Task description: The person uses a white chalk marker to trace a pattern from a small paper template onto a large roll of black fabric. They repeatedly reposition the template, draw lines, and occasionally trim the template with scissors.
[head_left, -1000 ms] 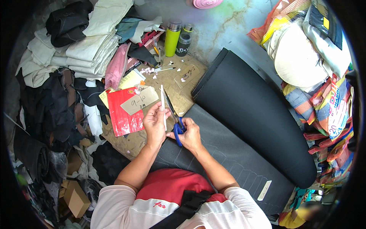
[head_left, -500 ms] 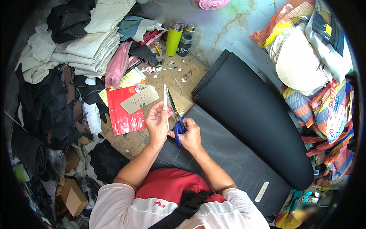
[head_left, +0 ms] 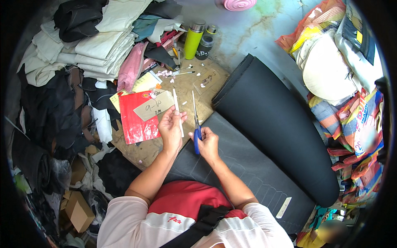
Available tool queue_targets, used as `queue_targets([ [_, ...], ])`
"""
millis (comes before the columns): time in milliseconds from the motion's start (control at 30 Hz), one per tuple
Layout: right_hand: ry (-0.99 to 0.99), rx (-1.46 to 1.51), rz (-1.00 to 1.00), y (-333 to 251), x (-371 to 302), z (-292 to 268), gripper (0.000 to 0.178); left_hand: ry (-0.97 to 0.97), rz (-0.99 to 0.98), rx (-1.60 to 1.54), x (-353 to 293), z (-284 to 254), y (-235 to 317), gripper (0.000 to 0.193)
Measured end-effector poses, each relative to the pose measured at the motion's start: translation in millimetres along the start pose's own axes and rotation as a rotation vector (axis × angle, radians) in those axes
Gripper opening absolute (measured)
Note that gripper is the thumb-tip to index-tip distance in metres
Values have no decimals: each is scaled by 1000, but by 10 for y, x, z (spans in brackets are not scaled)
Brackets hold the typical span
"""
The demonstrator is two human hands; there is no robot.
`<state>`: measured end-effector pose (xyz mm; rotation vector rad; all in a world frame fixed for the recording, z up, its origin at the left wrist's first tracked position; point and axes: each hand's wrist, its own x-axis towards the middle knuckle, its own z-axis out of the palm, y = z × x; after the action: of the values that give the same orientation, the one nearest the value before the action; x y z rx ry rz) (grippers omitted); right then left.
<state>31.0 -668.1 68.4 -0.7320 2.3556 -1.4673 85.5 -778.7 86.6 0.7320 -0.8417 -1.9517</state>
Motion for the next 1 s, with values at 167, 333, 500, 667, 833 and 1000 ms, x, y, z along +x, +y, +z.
queue_targets([
  [167, -89, -499, 111, 199, 312, 174, 41, 13, -19, 79, -50, -97, 9, 28],
  [333, -208, -453, 146, 181, 577, 378, 38, -66, -56, 147, -228, -198, 85, 28],
  [500, -20, -118, -346, -81, 210, 131, 49, -172, -244, 132, -470, -286, 116, 31],
  [667, -75, -278, -598, 100, -628, -467, 36, -516, -423, 327, -959, -310, 37, 62],
  [833, 230, -292, -288, 725, -1376, -1061, 18, -748, -563, 571, -1581, -263, -468, 65],
  [1000, 589, -251, 353, 1408, -2354, -2095, 13, -1074, 36, 1230, -2108, -347, -984, 75],
])
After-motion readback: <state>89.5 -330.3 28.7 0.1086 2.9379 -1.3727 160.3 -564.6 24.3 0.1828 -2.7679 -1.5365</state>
